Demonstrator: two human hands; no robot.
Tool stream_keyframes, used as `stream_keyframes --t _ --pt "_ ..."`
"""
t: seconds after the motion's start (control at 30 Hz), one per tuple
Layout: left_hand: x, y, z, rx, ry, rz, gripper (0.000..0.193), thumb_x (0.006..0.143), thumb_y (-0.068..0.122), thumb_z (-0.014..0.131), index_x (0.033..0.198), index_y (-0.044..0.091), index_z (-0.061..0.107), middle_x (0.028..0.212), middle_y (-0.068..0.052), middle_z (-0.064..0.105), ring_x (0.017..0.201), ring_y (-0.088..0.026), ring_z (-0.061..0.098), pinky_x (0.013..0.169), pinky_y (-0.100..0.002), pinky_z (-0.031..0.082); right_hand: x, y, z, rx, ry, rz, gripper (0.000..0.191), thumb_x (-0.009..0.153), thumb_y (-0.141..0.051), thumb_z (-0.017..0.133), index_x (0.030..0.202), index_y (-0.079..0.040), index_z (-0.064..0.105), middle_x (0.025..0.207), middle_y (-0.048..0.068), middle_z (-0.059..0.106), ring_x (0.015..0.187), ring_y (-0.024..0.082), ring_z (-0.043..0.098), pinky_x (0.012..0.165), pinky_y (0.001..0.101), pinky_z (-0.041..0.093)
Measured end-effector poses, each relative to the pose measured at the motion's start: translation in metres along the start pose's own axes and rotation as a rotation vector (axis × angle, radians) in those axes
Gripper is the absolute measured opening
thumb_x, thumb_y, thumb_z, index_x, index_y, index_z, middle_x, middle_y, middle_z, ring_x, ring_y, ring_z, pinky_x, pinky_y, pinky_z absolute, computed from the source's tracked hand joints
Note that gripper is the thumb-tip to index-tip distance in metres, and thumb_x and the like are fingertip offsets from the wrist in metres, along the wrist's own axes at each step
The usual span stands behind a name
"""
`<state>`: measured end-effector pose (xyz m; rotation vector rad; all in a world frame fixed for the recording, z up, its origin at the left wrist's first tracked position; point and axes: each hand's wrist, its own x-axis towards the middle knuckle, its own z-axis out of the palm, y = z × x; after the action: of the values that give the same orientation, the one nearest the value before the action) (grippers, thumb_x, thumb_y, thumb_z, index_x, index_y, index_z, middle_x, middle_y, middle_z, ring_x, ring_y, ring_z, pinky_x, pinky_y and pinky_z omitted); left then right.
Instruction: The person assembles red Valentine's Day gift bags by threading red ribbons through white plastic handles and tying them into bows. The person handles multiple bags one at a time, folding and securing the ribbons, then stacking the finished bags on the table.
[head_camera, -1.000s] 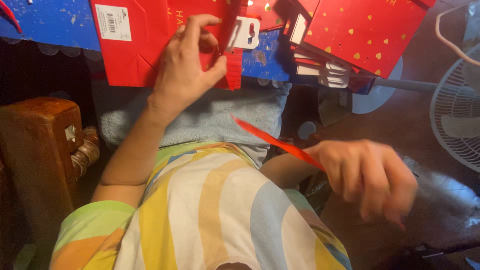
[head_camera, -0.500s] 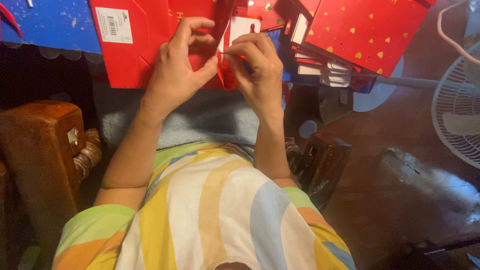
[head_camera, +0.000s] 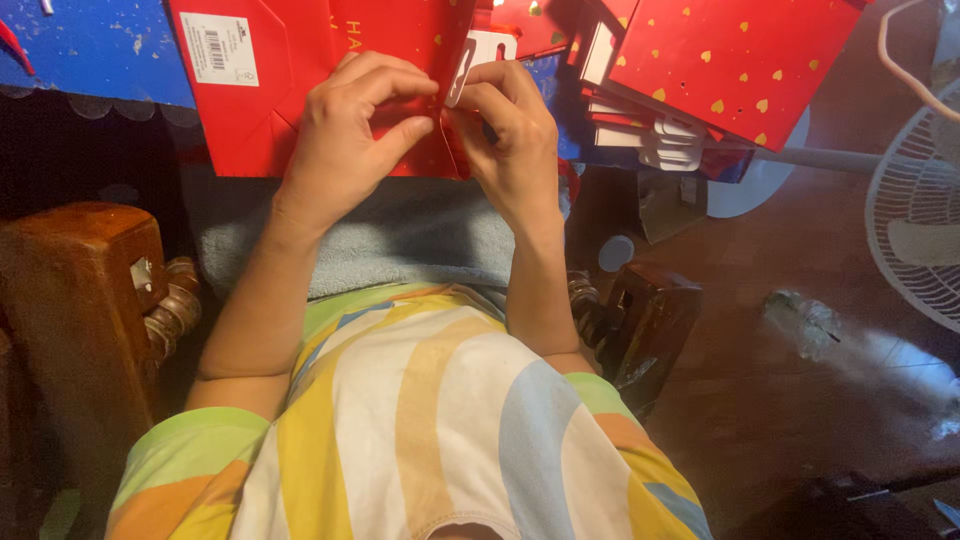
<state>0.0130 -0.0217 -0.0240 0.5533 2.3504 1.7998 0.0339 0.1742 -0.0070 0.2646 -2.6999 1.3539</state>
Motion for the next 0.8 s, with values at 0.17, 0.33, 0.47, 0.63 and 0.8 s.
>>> stream_keyframes --t 0.17,0.33,0.47,0.63,0.8 --pt "0.003 -0.002 0.006 0.154 0.079 0.058 0.014 0.093 0.003 0.083 0.104 0.003 0.074 0.111 -0.01 0.071 0.108 -0.028 0.066 0.095 -0.038 0.053 -0.001 0.002 -0.001 0.072 -0.032 0.051 0.015 0.092 0.001 0.078 0.104 -0.003 0.07 0.107 0.006 0.066 0.094 0.019 0.067 0.079 0.0296 0.054" --pt "0.001 -0.003 0.006 0.193 0.083 0.1 0.012 0.096 0.004 0.082 0.101 0.002 0.071 0.112 -0.009 0.072 0.107 -0.028 0.067 0.095 -0.039 0.053 -0.001 0.005 -0.005 0.104 -0.047 0.037 0.016 0.093 0.0 0.078 0.105 0.0 0.069 0.109 0.008 0.065 0.097 0.02 0.067 0.084 0.0302 0.054" --pt "0.001 -0.006 0.005 -0.011 0.074 -0.071 0.01 0.104 0.004 0.073 0.109 0.0 0.065 0.112 -0.008 0.074 0.101 -0.02 0.072 0.088 -0.029 0.06 0.0 0.007 -0.003 0.118 -0.058 0.089 0.013 0.093 0.0 0.078 0.103 0.0 0.069 0.108 0.008 0.064 0.094 0.021 0.067 0.082 0.0296 0.054" --pt "0.002 -0.006 0.007 -0.186 0.121 -0.091 0.013 0.114 0.005 0.065 0.116 -0.003 0.055 0.115 -0.008 0.076 0.109 -0.016 0.076 0.095 -0.028 0.061 0.0 0.007 -0.004 0.108 -0.057 0.082 0.013 0.092 -0.001 0.077 0.103 -0.001 0.069 0.107 0.008 0.064 0.097 0.022 0.067 0.086 0.0311 0.054" --pt "0.0 0.0 0.008 -0.027 0.099 -0.128 0.014 0.099 0.009 0.078 0.111 0.004 0.072 0.101 -0.01 0.074 0.093 -0.019 0.071 0.082 -0.031 0.058 -0.002 0.012 -0.002 0.123 -0.052 0.074 0.013 0.093 -0.001 0.076 0.103 0.0 0.068 0.107 0.009 0.063 0.098 0.023 0.067 0.087 0.0309 0.054"
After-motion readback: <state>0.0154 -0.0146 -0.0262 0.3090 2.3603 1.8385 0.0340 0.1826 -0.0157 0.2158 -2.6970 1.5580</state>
